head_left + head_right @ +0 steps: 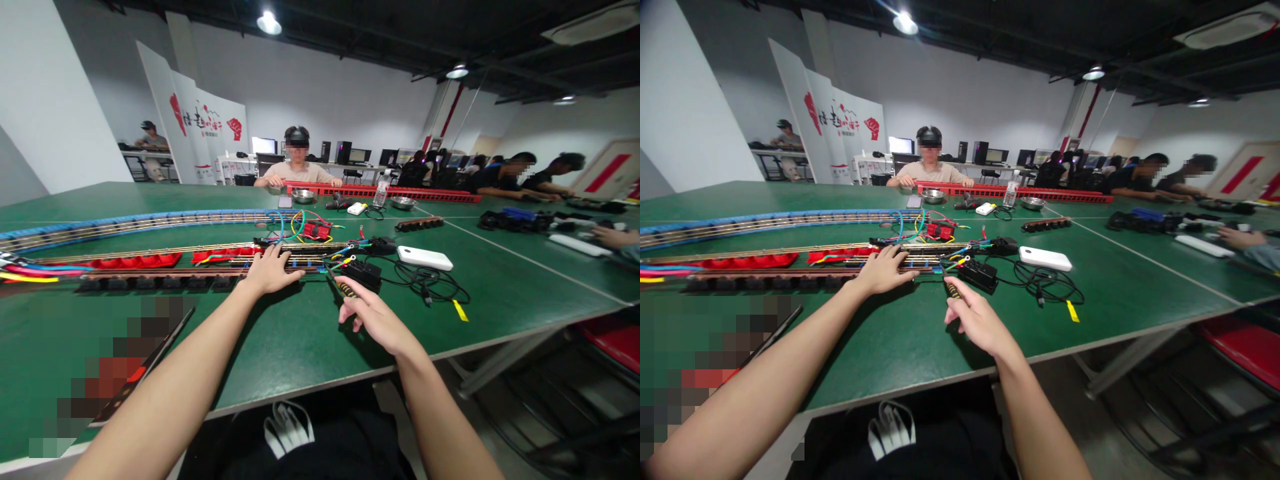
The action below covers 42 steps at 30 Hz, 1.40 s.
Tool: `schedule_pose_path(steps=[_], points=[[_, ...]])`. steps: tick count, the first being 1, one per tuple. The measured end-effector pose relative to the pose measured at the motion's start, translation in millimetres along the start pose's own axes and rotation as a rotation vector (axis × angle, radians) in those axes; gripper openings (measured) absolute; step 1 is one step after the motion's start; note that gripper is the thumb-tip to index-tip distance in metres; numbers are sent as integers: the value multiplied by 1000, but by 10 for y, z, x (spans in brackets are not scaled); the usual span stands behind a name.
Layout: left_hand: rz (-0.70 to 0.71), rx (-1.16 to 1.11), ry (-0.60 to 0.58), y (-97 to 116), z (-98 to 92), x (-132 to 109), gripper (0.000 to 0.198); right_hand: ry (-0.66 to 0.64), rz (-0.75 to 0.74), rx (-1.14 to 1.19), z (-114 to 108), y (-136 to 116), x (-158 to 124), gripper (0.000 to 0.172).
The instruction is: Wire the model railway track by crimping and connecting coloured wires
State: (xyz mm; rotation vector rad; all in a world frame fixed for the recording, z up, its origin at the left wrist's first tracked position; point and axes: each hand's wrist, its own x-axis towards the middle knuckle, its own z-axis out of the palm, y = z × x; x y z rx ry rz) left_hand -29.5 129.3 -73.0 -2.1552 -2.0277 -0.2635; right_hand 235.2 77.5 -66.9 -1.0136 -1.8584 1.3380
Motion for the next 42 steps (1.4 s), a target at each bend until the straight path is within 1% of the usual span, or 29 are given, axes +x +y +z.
schedule_pose_path(steps=[3, 5, 10, 12, 15, 19, 21, 24, 26, 28, 31, 36, 39, 42], points=[[-2, -8, -2, 4, -1, -1, 82, -15, 69, 195, 18, -11, 0, 52], [-6, -9, -5, 5, -2, -1, 82, -10, 89, 343, 28, -16, -2, 49], [-3, 3, 0, -3, 5, -1, 82, 29, 156, 830, 44, -33, 19, 44], [3, 6, 8, -7, 11, 0, 84, 27, 200, 970, 50, -46, 32, 44], [7, 7, 20, -10, 18, 0, 84, 11, 233, 1088, 62, -59, 40, 38], [-3, -6, 11, -6, 13, 1, 83, -22, 200, 1148, 74, -49, 42, 21], [-6, -14, 4, -4, 8, 2, 82, -31, 182, 1163, 70, -42, 45, 18], [-3, -17, 1, -6, 8, 4, 83, -38, 195, 1178, 67, -43, 44, 21], [-2, -14, 1, -10, 11, 5, 83, -23, 217, 1173, 80, -56, 35, 28], [-2, -7, 1, -14, 13, 4, 84, 19, 218, 1125, 106, -72, 18, 38], [4, 4, 6, -16, 11, 1, 84, 85, 163, 934, 143, -94, -19, 50], [2, -5, 8, -14, 7, -2, 83, 117, 82, 543, 144, -113, -77, 48], [5, -10, 6, -18, 13, 2, 84, 182, -17, 421, 136, -101, -67, 51], [8, -6, 7, -24, 18, 5, 85, 231, -110, 375, 135, -58, -3, 51]])
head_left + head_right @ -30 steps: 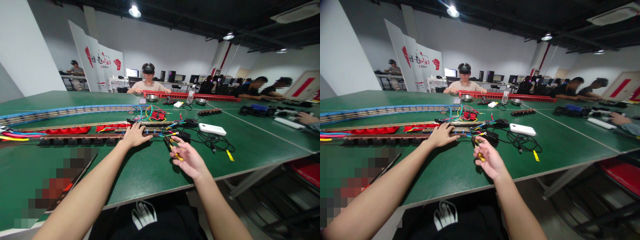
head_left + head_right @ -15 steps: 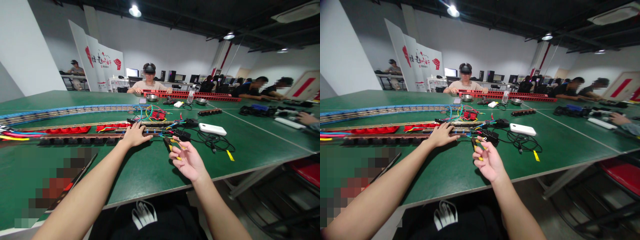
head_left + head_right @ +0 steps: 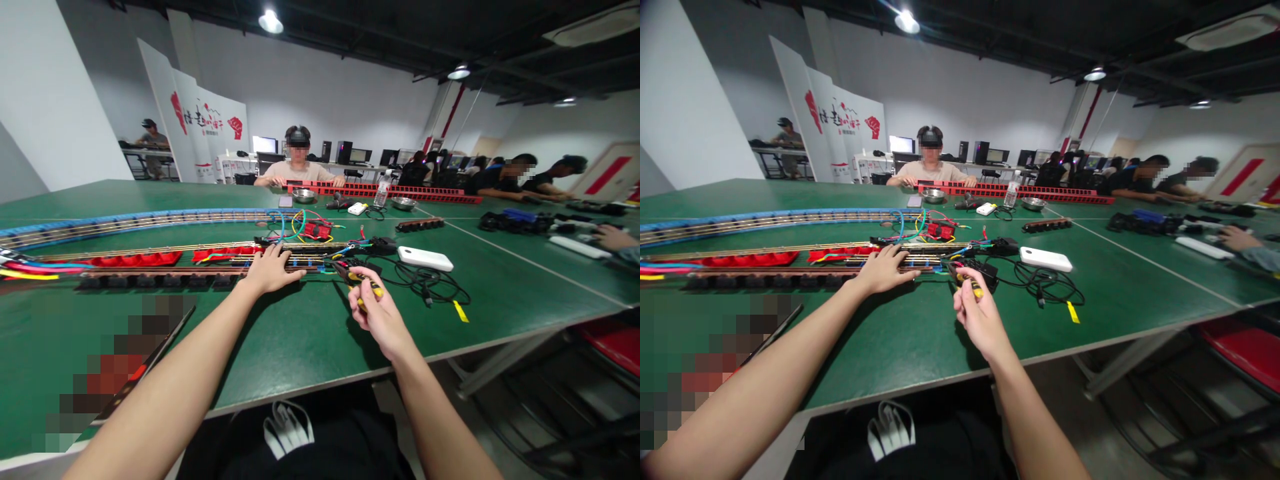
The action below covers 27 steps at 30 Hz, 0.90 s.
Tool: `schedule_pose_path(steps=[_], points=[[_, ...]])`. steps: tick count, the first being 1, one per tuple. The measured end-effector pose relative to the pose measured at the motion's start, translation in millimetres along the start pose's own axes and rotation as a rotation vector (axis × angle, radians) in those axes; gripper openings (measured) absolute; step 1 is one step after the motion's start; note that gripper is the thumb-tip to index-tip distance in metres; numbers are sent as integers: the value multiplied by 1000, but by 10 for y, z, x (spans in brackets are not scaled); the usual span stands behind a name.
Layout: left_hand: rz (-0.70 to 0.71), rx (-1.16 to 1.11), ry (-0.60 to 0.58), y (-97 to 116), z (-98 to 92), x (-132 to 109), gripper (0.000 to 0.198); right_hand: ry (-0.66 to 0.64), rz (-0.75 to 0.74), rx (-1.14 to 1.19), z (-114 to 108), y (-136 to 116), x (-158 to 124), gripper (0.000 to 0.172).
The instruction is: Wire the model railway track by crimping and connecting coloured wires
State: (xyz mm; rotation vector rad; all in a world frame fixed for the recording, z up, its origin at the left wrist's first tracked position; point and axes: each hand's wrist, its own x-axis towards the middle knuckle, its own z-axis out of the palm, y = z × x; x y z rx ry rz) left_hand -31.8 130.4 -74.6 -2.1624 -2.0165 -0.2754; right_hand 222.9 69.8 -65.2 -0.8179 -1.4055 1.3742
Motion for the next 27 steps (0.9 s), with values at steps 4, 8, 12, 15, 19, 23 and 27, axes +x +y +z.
schedule_pose_path(steps=[4, 8, 12, 15, 19, 23, 27], points=[[8, 15, -4, -1, -5, -1, 86, 21, -23, -56, -18, 90, 103, 51], [10, 20, -1, 4, -11, -3, 86, -34, -27, -95, -45, 150, 145, 51], [9, 14, 2, 8, -8, -1, 87, -46, -46, -188, -80, 202, 154, 51], [7, 13, 2, 6, -1, 3, 87, -23, -50, -248, -116, 248, 169, 51], [7, 15, 5, -1, 9, 8, 88, -21, -49, -307, -146, 274, 181, 51], [3, 19, 2, -6, 17, 10, 89, -29, -62, -301, -136, 248, 166, 51], [10, 25, 17, -6, 22, 7, 88, -64, -42, -301, -111, 226, 143, 52]])
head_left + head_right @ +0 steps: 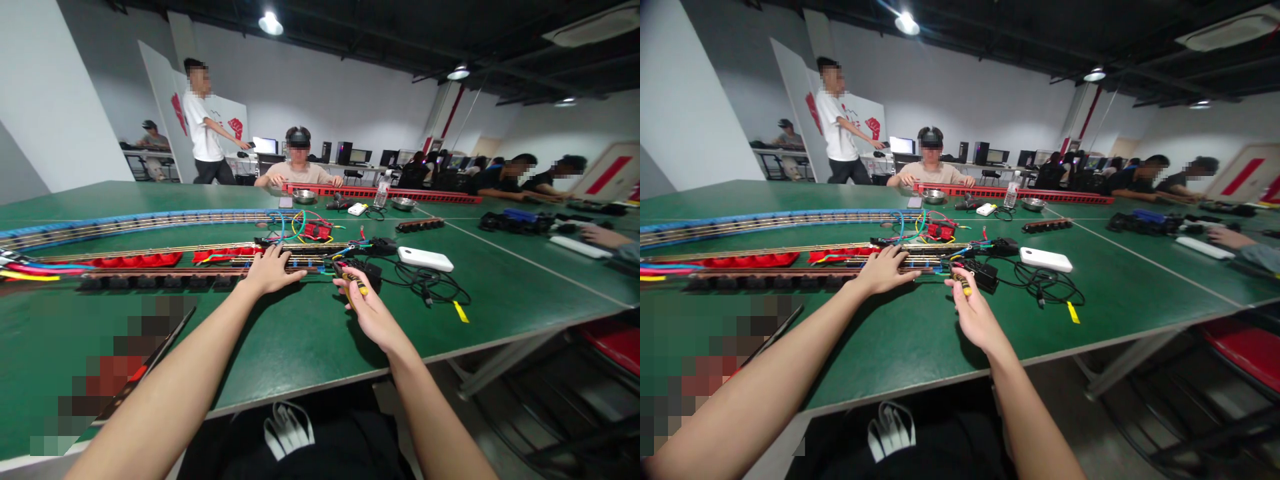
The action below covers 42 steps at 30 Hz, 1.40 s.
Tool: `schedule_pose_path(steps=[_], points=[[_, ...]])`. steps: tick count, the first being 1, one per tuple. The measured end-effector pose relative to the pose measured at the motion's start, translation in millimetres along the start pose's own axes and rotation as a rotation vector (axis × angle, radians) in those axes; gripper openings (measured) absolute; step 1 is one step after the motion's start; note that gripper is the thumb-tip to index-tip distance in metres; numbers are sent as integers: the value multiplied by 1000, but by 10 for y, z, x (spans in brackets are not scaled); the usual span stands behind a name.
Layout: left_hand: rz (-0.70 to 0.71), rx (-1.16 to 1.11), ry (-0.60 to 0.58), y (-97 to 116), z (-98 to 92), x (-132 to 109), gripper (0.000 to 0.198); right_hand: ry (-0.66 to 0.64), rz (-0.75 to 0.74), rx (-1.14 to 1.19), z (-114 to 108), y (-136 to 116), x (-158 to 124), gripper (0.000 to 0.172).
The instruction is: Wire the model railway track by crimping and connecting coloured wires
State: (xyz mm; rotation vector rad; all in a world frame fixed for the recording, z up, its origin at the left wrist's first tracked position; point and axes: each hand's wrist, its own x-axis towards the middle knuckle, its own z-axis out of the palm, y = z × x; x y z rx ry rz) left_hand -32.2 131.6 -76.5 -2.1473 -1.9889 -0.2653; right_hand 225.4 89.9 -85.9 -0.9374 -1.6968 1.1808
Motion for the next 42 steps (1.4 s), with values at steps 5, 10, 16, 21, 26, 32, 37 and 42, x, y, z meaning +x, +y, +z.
schedule_pose_path(steps=[5, 10, 16, 21, 26, 32, 37, 42], points=[[-3, 2, 0, 11, -17, -6, 87, 65, 41, 123, 9, -3, 20, 59], [-2, -7, -16, 20, -33, -10, 86, 159, 77, 184, -10, -40, 37, 62], [-3, 6, -9, 18, -23, -9, 86, 201, 89, 273, -21, -63, 44, 64], [-5, 8, -17, 19, -30, -7, 86, 288, 74, 371, -21, -55, 63, 63], [-8, -4, -30, 19, -41, -8, 87, 323, 57, 408, -23, -48, 72, 63], [-16, -11, -34, 15, -36, -6, 87, 355, -29, 369, -58, -29, 75, 56], [-14, -11, -21, 16, -29, -9, 87, 390, -74, 349, -50, -45, 54, 50], [-8, -10, -16, 13, -23, -11, 87, 348, -131, 315, -20, -81, 26, 50]])
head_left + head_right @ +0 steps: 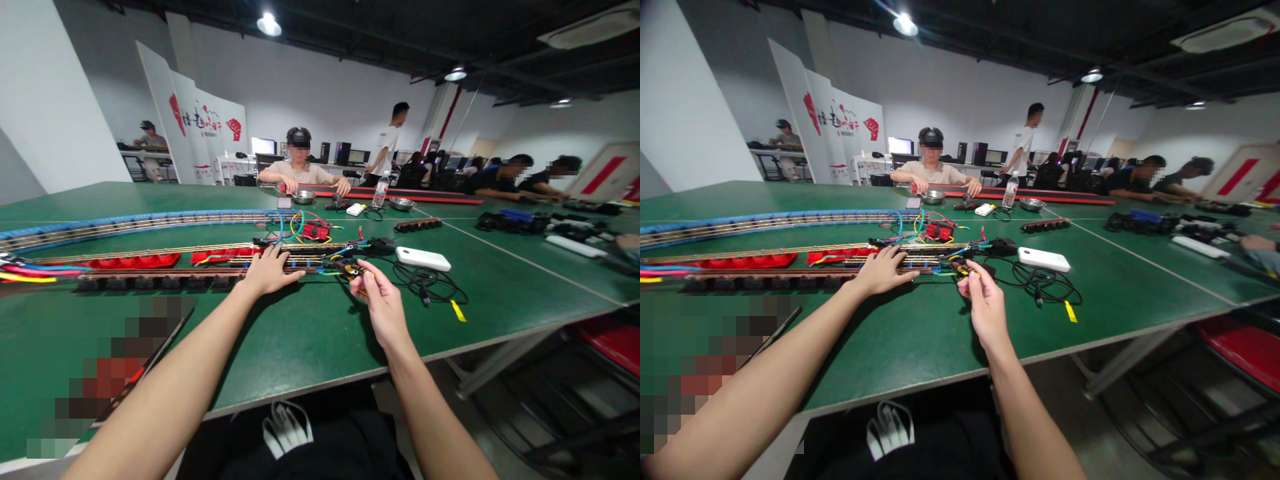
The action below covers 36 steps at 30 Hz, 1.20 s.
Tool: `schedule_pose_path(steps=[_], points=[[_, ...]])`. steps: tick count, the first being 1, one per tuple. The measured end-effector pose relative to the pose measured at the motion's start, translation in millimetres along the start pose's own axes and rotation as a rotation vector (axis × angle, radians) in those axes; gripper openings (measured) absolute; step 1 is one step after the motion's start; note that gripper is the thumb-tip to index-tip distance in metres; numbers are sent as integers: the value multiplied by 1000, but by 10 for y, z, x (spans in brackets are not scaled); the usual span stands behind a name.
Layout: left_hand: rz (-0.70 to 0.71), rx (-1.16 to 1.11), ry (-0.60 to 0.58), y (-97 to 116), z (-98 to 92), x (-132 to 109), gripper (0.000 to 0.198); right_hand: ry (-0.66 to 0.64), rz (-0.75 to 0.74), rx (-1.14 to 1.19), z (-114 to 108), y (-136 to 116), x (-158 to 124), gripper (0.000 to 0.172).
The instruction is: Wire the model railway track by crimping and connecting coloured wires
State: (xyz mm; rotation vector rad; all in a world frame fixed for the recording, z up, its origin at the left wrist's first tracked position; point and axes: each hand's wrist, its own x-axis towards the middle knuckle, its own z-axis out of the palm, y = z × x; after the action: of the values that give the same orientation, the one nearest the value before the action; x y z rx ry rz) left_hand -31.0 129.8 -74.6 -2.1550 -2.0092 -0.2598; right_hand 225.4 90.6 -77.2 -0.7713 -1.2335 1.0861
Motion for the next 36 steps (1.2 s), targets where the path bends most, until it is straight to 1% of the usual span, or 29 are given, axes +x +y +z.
schedule_pose_path(steps=[9, 11, 16, 21, 25, 27, 30, 33, 36], points=[[-2, -10, -7, 4, -13, -1, 87, -15, -20, -137, -17, -22, -21, 52], [-8, -17, -8, 6, -15, -2, 86, -63, -27, -225, -17, -26, -40, 52], [-14, -17, -12, 14, -24, -4, 85, -257, -94, -446, 20, -22, -111, 50], [-3, -3, 0, 11, -15, -2, 86, -305, -180, -597, 42, 2, -138, 43], [1, -11, 5, 7, -15, -4, 87, -426, -281, -767, 42, 36, -144, 37], [-4, -13, -3, 9, -20, -6, 86, -443, -309, -843, 47, 49, -152, 36], [-11, -15, -9, 11, -24, -7, 85, -468, -372, -1004, 66, 47, -173, 35], [-7, -14, 0, 10, -18, -7, 86, -550, -460, -1207, 97, 22, -195, 32], [-6, -12, 6, 12, -14, -8, 86, -583, -477, -1322, 116, 4, -208, 28]])
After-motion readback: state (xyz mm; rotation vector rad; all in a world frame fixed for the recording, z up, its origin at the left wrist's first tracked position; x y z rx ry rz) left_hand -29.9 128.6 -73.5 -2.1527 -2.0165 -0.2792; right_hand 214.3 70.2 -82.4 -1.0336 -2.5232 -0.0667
